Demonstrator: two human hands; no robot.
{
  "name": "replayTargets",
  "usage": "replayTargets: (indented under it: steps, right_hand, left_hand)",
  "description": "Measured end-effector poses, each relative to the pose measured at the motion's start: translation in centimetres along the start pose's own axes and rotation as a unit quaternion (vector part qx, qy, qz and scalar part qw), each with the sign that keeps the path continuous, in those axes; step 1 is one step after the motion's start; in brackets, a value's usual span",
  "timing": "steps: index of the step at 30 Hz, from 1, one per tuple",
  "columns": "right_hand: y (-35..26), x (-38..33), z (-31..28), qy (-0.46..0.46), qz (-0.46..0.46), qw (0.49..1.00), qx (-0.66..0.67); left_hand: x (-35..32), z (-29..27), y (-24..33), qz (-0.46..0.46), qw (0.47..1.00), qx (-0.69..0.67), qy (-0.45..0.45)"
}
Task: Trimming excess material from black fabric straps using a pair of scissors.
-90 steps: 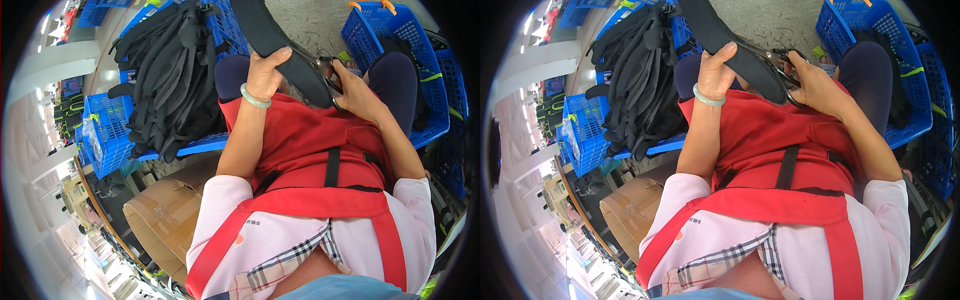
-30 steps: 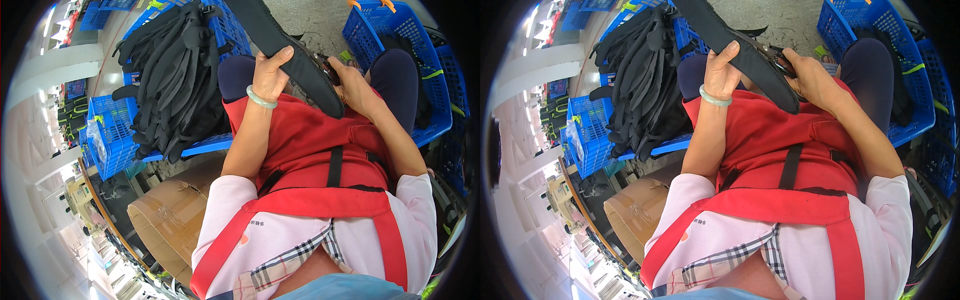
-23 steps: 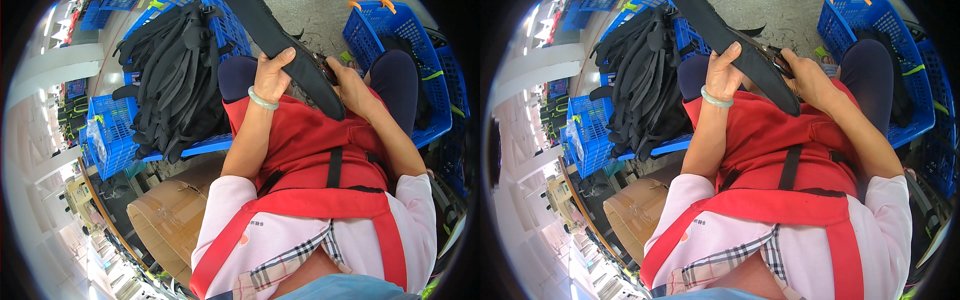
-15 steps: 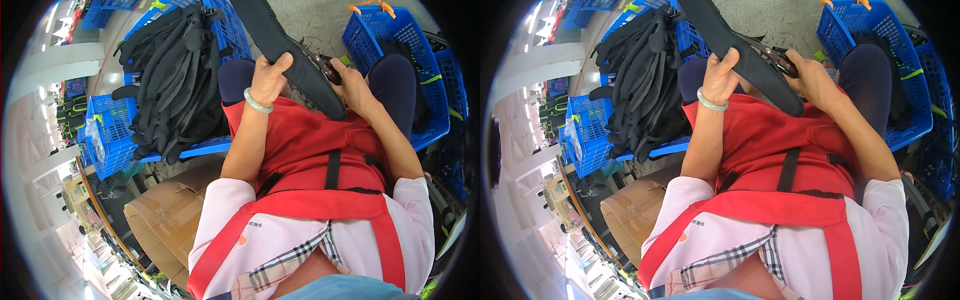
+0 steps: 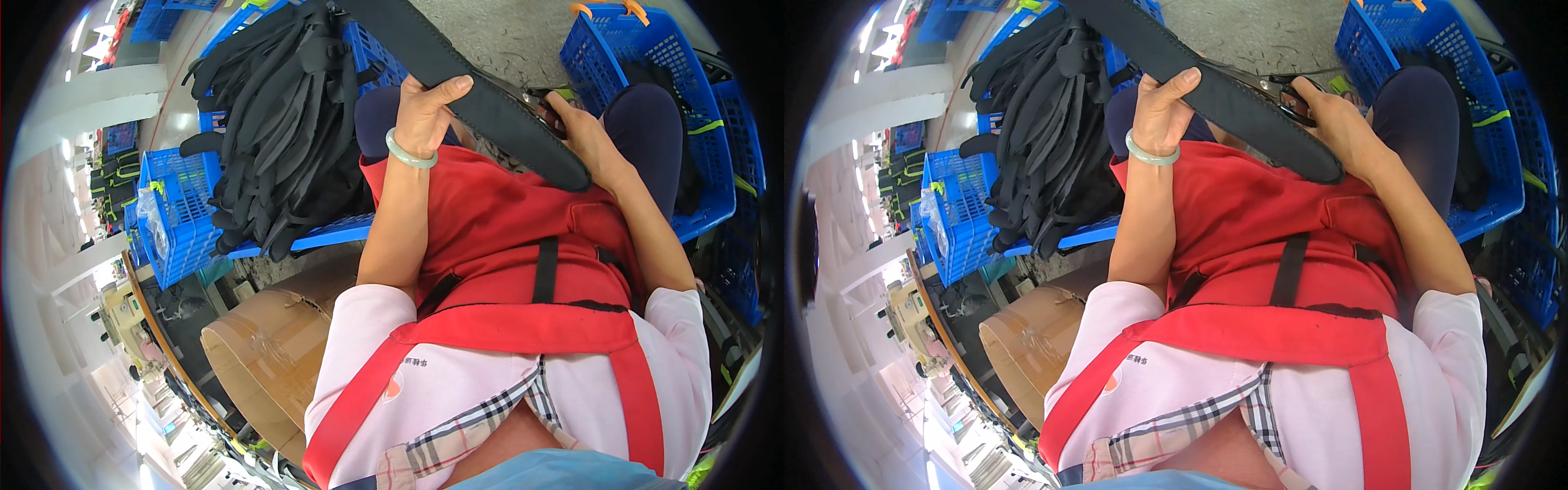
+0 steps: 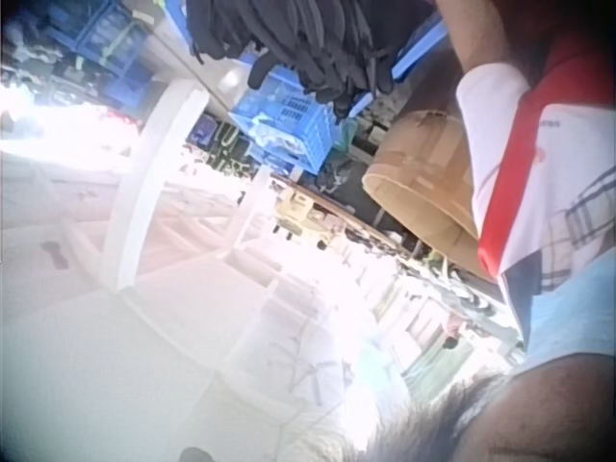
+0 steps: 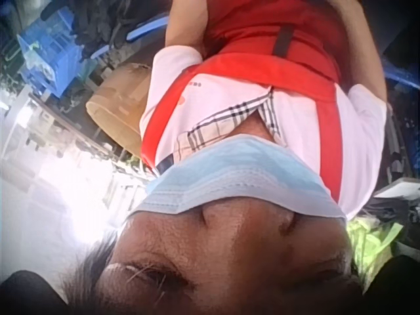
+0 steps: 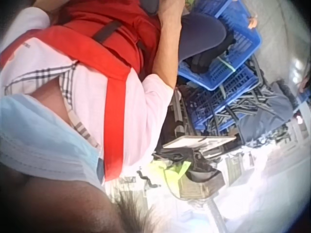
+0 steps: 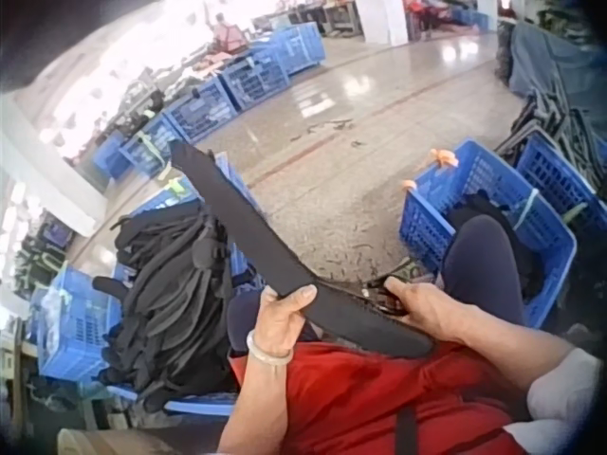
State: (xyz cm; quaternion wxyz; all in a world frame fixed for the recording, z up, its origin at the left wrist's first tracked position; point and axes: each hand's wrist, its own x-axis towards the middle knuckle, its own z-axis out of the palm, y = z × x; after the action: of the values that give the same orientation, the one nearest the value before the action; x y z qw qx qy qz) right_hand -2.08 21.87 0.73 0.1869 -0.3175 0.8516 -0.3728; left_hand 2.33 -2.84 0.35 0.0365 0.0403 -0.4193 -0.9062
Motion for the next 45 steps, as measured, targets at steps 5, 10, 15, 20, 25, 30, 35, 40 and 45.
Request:
replayTargets:
  steps: [5,10,15,20,25,30,35,40,45]
  right_hand:
    - [-1.0,0.1,0.3,0.003,-0.028,0.999,0.018]
    - [-1.5,0.1,-0.1,-0.04,0.001,0.999,0.006]
    - [-1.0,0.1,-0.2,-0.006,-0.043,0.999,0.008]
    - [-1.9,-0.5,-1.3,-0.019,0.002,0.999,0.047]
    - [-1.8,-0.7,-1.0,-0.023,-0.01,0.999,0.023]
    - [-1.3,-0.3,-0.2,-0.031,-0.035,0.997,0.056]
    - [-1.6,0.0,-0.1,0.016,-0.036,0.999,0.037]
    - [-1.7,0.0,-0.5,-0.004,-0.027,0.999,0.024]
    - [-0.3,0.0,0.3,0.008,-0.022,0.999,0.028]
  left_hand:
    - [0.0,0.2,-0.8,0.026,0.999,0.004,-0.023]
    - [-0.2,0.2,-1.0,0.034,0.999,-0.01,-0.024]
    - [-0.3,0.1,-1.6,0.022,0.998,-0.019,-0.049]
    - [-0.4,0.2,-1.1,0.026,0.999,-0.032,-0.023]
    - [-0.6,0.7,-1.1,0.021,1.0,-0.01,-0.014]
    - [-0.5,0.5,-1.3,0.025,0.999,-0.025,-0.018]
    - [-0.7,0.3,-1.8,0.024,0.998,-0.037,-0.045]
    - [-0.7,0.0,-1.6,0.015,0.997,-0.031,-0.064]
    - [0.0,0.0,0.3,-0.014,0.999,-0.053,-0.004]
